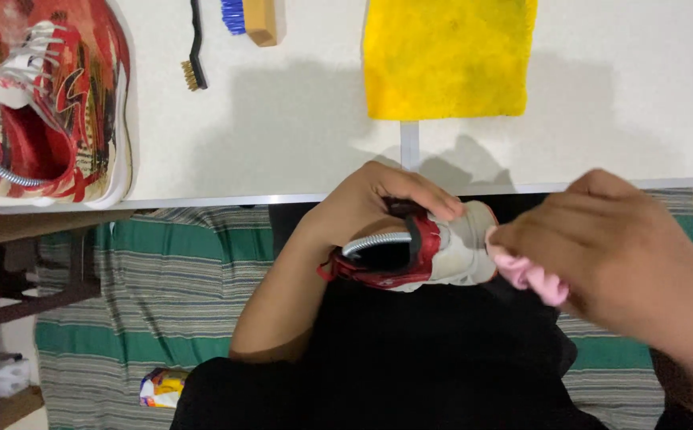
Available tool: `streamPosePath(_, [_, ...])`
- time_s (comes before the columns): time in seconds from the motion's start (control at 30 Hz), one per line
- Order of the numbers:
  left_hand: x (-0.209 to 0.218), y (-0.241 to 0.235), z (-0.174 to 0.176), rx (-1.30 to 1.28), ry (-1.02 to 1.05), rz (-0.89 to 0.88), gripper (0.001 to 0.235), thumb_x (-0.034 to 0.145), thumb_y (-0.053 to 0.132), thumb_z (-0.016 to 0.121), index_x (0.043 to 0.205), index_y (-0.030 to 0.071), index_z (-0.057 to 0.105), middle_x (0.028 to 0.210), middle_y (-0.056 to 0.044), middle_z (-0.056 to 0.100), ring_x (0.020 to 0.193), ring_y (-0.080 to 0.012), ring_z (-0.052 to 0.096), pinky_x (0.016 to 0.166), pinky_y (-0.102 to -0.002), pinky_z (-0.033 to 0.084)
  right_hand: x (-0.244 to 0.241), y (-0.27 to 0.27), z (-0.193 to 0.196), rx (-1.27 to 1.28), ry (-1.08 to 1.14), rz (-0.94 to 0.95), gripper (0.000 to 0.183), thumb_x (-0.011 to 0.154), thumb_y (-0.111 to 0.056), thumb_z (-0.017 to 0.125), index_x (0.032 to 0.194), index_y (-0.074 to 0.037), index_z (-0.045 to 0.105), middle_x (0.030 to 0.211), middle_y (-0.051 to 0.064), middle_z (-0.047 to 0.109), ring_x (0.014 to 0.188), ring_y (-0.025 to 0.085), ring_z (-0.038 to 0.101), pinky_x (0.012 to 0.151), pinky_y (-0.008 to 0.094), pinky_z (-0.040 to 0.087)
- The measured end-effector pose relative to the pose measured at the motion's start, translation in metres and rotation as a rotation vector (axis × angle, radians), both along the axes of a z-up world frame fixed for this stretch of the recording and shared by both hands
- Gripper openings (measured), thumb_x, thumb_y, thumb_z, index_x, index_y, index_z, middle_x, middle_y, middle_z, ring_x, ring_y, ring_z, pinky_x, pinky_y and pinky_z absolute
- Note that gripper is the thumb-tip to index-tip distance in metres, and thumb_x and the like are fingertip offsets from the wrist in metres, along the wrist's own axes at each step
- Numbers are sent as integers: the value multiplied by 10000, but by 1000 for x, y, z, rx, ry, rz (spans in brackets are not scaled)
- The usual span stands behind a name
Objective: The person wipes a red running shoe with a pink cloth, focusing on the upper and sole. They then place the shoe down, open two white product boxes, remove the tubes, and set them on the table. Finally, they dip a blue brush into a clear container and place it on a yellow cloth.
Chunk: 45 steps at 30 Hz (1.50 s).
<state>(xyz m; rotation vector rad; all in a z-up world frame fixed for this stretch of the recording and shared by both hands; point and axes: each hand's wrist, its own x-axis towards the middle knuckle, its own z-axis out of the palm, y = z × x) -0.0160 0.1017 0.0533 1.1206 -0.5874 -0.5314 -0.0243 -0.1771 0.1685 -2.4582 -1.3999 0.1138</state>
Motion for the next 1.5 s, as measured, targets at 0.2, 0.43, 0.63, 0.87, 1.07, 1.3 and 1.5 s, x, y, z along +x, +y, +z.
streamPosePath(0.2, [2, -4, 4, 8, -86, -23, 469, 943, 512, 694, 1189, 115, 726, 1231, -116, 741, 1257, -240, 700, 1139, -361, 554, -9, -5, 1, -95, -38, 19, 196, 911, -216, 667, 1091, -178, 734, 996, -12, 760, 853, 235, 699, 753, 389, 471])
streamPosePath(0.43, [4, -2, 0, -15, 22, -27, 281, 955, 258, 770, 1189, 108, 733, 1287, -138, 717, 1284, -244, 682, 1181, -373, 548, -14, -7, -5, -119, 37, 34, 315, 786, -207, 743, 1101, -214, 723, 1017, -22, 765, 870, 221, 706, 803, 409, 500])
streamPosePath(0.63, [1, 0, 1, -39, -4, -36, 538, 904, 560, 738, 1204, 114, 725, 1293, -154, 712, 1318, -270, 667, 1185, -398, 541, -9, -8, -8, -41, 132, -5, 173, 887, -236, 648, 1042, -230, 724, 927, -73, 757, 826, 183, 706, 770, 399, 500])
streamPosePath(0.87, [-6, 10, 1, -55, 28, 1, 430, 932, 451, 765, 1215, 129, 735, 1345, -121, 694, 1337, -246, 652, 1170, -368, 517, 2, -1, -5, -22, 131, -5, 246, 999, -304, 462, 1017, -227, 695, 952, -41, 726, 772, 216, 669, 741, 399, 507])
streamPosePath(1.07, [2, 32, 1, -81, 3, -45, 565, 937, 619, 707, 1269, 163, 707, 1459, -167, 621, 1446, -312, 574, 1258, -453, 449, 20, 22, 0, 53, 157, 33, 222, 976, -316, 510, 1027, -231, 709, 933, -59, 744, 744, 200, 681, 709, 391, 506])
streamPosePath(1.3, [5, 33, 1, -114, 62, -50, 492, 956, 538, 742, 1256, 148, 718, 1447, -172, 630, 1423, -303, 591, 1263, -432, 437, 27, 32, 5, -10, 21, 18, 181, 938, -177, 554, 1010, -255, 701, 943, -64, 741, 754, 195, 680, 724, 391, 495])
streamPosePath(1.5, [7, 24, 11, -52, 13, -71, 587, 933, 645, 684, 1253, 154, 709, 1414, -181, 651, 1433, -308, 590, 1247, -433, 469, 13, 17, 13, -5, 287, 61, 168, 888, -230, 629, 1010, -268, 738, 903, -132, 777, 765, 144, 718, 737, 385, 538])
